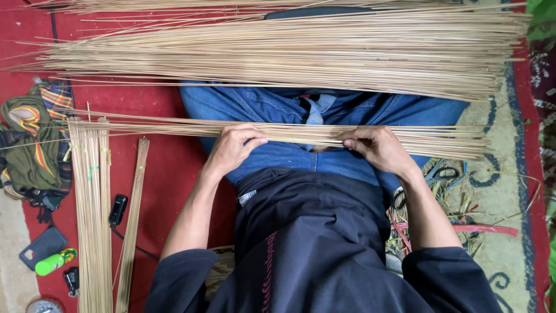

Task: Aligning and binding bundles of thin wooden sticks

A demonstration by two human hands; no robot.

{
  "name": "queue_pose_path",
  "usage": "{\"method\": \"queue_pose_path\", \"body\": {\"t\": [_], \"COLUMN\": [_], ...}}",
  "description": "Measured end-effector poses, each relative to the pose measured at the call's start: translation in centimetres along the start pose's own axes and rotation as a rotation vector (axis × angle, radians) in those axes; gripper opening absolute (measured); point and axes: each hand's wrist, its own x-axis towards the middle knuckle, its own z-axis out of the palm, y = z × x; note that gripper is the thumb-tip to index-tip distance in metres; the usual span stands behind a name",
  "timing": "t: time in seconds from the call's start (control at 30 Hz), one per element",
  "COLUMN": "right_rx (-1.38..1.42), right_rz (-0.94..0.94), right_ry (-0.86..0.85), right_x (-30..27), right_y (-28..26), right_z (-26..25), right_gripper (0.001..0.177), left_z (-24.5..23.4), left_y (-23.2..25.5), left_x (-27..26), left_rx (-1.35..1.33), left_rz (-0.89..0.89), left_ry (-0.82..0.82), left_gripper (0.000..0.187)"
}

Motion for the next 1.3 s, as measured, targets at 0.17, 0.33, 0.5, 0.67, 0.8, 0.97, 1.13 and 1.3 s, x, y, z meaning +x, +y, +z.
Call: {"method": "queue_pose_path", "body": {"t": [0.17, 0.33, 0.5, 0.67, 0.8, 0.97, 1.13, 1.3], "right_rx": [-0.031, -0.021, -0.109, -0.173, -0.190, -0.141, -0.070, -0.041], "right_rz": [0.023, 0.070, 0.096, 0.071, 0.025, 0.025, 0.008, 0.022], "right_ry": [-0.053, -0.041, -0.019, 0.067, 0.134, 0.067, -0.025, -0.107], "right_x": [-1.2, -1.2, -0.2, -1.1, -1.1, -1.2, -1.5, -1.0], "right_y": [3.2, 3.2, 0.4, 1.2, 2.7, 3.5, 3.8, 4.5], "right_z": [-0.3, -0.6, -1.7, -0.1, 0.4, 0.1, 0.0, -0.6], "right_gripper": [0.009, 0.008, 0.005, 0.012, 0.013, 0.009, 0.008, 0.009], "left_z": [-0.3, 0.0, 0.3, 0.9, 0.7, 0.7, 0.2, -0.2], "left_y": [0.1, 0.1, -0.2, 0.0, -0.8, -0.6, 0.8, 0.6], "left_x": [-0.2, -0.4, -0.2, -1.0, -0.6, -0.7, -0.6, -0.1], "left_rx": [-0.015, -0.037, 0.010, 0.090, 0.117, 0.090, 0.029, -0.054], "left_rz": [-0.012, -0.043, -0.050, -0.001, 0.026, 0.012, -0.017, -0.047], "left_ry": [-0.059, -0.036, 0.014, 0.094, 0.126, 0.097, 0.001, -0.114], "left_gripper": [0.009, 0.011, 0.017, 0.015, 0.013, 0.013, 0.010, 0.010]}}
